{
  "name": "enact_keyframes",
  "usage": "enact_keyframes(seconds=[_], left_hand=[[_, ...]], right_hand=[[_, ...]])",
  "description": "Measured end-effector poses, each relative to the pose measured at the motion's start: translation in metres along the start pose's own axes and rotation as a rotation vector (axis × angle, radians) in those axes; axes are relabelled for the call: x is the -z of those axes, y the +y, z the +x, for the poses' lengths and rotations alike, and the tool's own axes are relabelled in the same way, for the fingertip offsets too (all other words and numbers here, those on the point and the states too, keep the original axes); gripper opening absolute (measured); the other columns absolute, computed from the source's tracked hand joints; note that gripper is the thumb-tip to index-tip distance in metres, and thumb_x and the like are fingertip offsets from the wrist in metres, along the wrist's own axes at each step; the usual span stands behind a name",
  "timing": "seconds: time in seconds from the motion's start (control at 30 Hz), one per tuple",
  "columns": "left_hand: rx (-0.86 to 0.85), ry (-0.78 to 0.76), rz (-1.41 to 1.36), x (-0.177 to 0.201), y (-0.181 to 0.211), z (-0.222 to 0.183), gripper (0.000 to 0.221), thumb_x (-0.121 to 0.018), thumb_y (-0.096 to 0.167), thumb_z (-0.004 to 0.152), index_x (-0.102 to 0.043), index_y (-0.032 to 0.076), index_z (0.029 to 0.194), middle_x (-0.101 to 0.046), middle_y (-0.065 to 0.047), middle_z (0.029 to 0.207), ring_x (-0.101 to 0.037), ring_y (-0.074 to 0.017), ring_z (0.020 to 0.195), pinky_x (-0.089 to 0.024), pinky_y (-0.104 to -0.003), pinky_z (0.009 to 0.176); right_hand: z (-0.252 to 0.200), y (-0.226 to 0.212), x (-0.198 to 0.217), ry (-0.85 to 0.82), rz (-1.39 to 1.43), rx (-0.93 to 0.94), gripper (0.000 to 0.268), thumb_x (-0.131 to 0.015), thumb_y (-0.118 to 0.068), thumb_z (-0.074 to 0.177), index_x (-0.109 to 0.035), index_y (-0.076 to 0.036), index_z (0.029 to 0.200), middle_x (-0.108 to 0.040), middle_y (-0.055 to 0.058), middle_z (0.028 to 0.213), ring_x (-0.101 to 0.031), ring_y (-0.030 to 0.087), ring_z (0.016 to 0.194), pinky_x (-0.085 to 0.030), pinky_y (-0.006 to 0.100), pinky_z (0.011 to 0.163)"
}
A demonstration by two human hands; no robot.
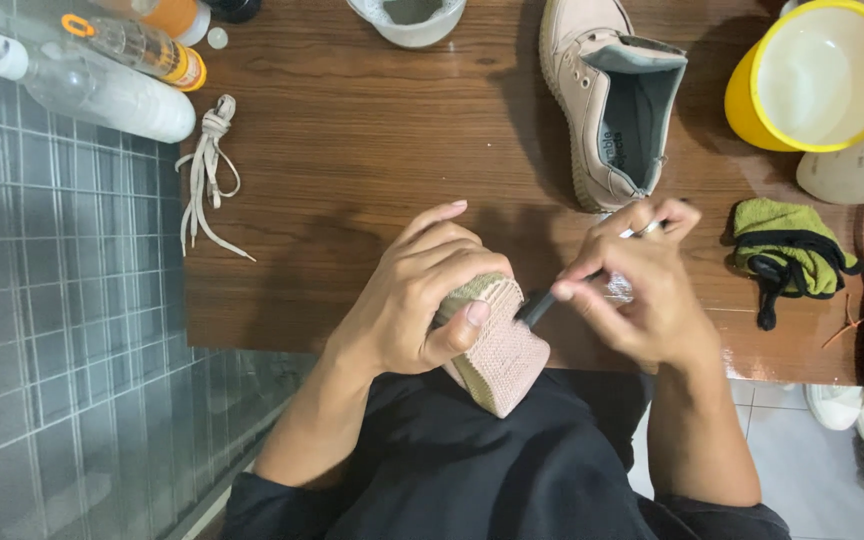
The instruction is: Scrubbing and cleaning the soles of a pair of shoes using a brush and a cloth on a workbench.
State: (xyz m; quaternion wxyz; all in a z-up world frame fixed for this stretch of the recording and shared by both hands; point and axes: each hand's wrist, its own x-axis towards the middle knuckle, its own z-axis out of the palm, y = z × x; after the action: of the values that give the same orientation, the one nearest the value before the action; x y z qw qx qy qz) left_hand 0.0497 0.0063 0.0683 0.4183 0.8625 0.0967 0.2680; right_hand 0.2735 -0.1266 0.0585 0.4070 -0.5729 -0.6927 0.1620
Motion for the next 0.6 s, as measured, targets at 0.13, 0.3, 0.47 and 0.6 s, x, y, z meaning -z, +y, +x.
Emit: enact_keyframes(seconds=[0.13,0.3,0.47,0.6], left_hand=[[0.006,0.012,-0.016,0.000,0.003,0.002,0.048,-0.042,0.039,0.099,-0.071,0.002,0.111,-0.069,-0.014,0.092,-0.066,-0.0300,0.096,-0.034,-0.056,0.119],[0.000,0.010,-0.017,-0.001,0.005,0.000,0.048,-0.041,0.039,0.100,-0.070,0.003,0.111,-0.069,-0.013,0.093,-0.066,-0.0292,0.096,-0.035,-0.056,0.118],[-0.016,0.013,-0.003,0.000,0.002,0.003,0.047,-0.042,0.037,0.099,-0.071,0.002,0.111,-0.069,-0.013,0.092,-0.066,-0.0296,0.095,-0.035,-0.056,0.118],[-0.012,0.019,-0.003,-0.002,0.000,-0.002,0.048,-0.041,0.038,0.100,-0.070,0.002,0.112,-0.068,-0.014,0.092,-0.066,-0.0307,0.096,-0.035,-0.057,0.117]], right_hand=[[-0.001,-0.011,-0.012,0.002,0.023,0.005,0.021,-0.068,-0.037,0.095,-0.067,-0.021,0.081,-0.057,-0.003,0.070,-0.049,0.023,0.082,-0.020,0.047,0.092],[0.000,-0.003,0.003,0.006,-0.034,0.016,0.020,-0.066,-0.038,0.097,-0.067,-0.023,0.085,-0.057,-0.004,0.070,-0.050,0.023,0.082,-0.020,0.046,0.092],[-0.010,-0.016,-0.023,0.033,0.026,0.070,0.023,-0.066,-0.040,0.096,-0.066,-0.024,0.080,-0.059,-0.005,0.072,-0.051,0.021,0.081,-0.019,0.047,0.092],[-0.003,0.000,-0.004,0.062,-0.061,0.028,0.020,-0.067,-0.036,0.099,-0.067,-0.019,0.087,-0.058,0.000,0.075,-0.050,0.025,0.086,-0.020,0.048,0.093]])
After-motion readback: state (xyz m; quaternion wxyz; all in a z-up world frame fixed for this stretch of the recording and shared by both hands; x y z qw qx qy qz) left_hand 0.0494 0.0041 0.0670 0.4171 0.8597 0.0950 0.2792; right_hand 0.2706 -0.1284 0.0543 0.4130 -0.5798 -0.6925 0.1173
